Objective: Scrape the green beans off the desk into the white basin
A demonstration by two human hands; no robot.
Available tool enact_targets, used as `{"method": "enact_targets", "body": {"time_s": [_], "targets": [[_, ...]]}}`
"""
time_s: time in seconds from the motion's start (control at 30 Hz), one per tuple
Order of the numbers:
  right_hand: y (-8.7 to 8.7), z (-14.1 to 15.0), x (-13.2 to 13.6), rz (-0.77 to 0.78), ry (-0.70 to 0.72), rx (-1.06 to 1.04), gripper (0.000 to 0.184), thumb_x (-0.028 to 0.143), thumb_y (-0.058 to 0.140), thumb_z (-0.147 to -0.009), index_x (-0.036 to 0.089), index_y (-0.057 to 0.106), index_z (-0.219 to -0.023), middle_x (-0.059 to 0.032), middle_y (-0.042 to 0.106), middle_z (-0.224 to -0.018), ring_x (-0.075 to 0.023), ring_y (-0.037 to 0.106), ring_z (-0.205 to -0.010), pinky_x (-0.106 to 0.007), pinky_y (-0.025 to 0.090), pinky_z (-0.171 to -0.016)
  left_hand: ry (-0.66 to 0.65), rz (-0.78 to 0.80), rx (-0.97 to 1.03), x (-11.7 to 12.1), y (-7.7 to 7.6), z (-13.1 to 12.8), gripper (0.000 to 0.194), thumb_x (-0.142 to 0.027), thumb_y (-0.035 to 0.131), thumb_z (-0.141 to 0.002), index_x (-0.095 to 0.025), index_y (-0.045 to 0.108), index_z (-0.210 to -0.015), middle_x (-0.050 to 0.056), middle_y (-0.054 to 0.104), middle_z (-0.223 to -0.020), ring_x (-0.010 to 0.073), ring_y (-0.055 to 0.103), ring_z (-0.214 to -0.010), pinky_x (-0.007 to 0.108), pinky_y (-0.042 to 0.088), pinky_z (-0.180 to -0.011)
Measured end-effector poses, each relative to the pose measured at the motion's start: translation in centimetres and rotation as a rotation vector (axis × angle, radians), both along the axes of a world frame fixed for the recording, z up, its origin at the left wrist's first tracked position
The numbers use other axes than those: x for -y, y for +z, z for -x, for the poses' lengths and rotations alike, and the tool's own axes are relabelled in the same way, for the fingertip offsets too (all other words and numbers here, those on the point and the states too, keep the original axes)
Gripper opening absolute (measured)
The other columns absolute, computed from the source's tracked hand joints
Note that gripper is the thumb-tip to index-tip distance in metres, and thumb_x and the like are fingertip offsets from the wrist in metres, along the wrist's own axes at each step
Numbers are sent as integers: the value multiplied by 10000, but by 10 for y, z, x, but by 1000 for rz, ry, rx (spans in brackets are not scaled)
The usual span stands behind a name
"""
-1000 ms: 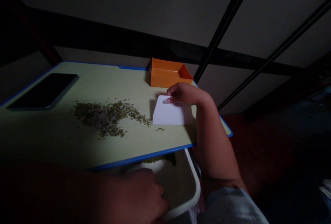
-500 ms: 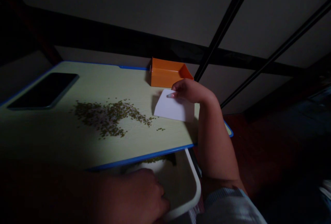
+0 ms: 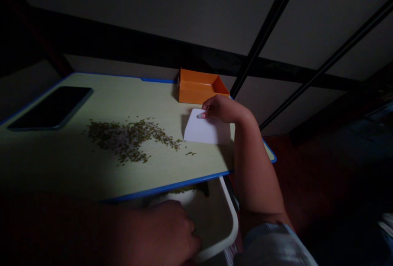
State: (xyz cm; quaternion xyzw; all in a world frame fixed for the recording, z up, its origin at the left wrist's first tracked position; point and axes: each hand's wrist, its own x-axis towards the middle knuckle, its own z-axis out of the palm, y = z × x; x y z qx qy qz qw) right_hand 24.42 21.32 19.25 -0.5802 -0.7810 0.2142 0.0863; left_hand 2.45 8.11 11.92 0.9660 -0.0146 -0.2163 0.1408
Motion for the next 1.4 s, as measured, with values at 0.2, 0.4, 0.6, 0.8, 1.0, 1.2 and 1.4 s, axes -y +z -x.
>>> {"method": "enact_targets", "body": {"time_s": [0.2, 0.4, 0.6, 0.8, 1.0, 1.2, 1.4], "targets": [[2, -2, 0, 35, 15, 12, 226, 376, 588, -777, 158, 645, -797, -25, 600, -717, -125, 482, -640, -289, 383, -615, -4, 35, -44, -1, 4, -1, 366, -384, 382, -981, -171, 666, -891, 60, 717, -815, 210, 706, -755, 345, 265, -377], [-1, 0, -1, 71, 59, -29, 261, 407, 579, -774, 154, 637, -800, -33, 598, -732, -131, 486, -644, -298, 391, -634, -15, 14, -32, -2, 3, -1, 313, -348, 422, -973, -164, 658, -881, 57, 716, -825, 199, 705, -763, 333, 244, -367], [-1, 3, -1, 71, 100, -59, 306, 458, 606, -756, 155, 635, -787, -8, 561, -704, -122, 470, -656, -275, 381, -635, -10, 11, 20, -1, -3, 1, 348, -384, 405, -977, -178, 646, -835, 44, 704, -761, 194, 697, -697, 336, 240, -374], [-1, 6, 1, 84, 137, -91, 285, 440, 628, -759, 157, 639, -786, 1, 558, -703, -114, 473, -659, -260, 380, -635, -17, 9, -26, -2, -1, -2, 353, -385, 396, -977, -174, 654, -863, 52, 712, -801, 205, 703, -736, 342, 255, -374], [-1, 7, 2, 102, 180, -57, 260, 425, 616, -786, 167, 644, -779, 1, 575, -705, -119, 483, -661, -264, 380, -640, 9, 20, -30, 0, 1, -1, 365, -385, 389, -982, -171, 668, -885, 54, 721, -823, 204, 707, -758, 344, 270, -376], [-3, 16, 4, 104, 190, 21, 290, 448, 607, -787, 161, 635, -770, 10, 557, -674, -113, 464, -640, -259, 346, -616, -2, 0, -2, 1, -4, -2, 360, -400, 386, -976, -180, 649, -863, 42, 706, -788, 190, 701, -737, 335, 231, -368], [-7, 35, 8, 155, 293, 104, 294, 448, 620, -791, 156, 617, -756, 20, 532, -648, -108, 440, -620, -251, 314, -598, -6, -8, -21, 0, 0, 0, 369, -396, 376, -981, -181, 642, -846, 33, 703, -774, 179, 697, -726, 329, 225, -374]]}}
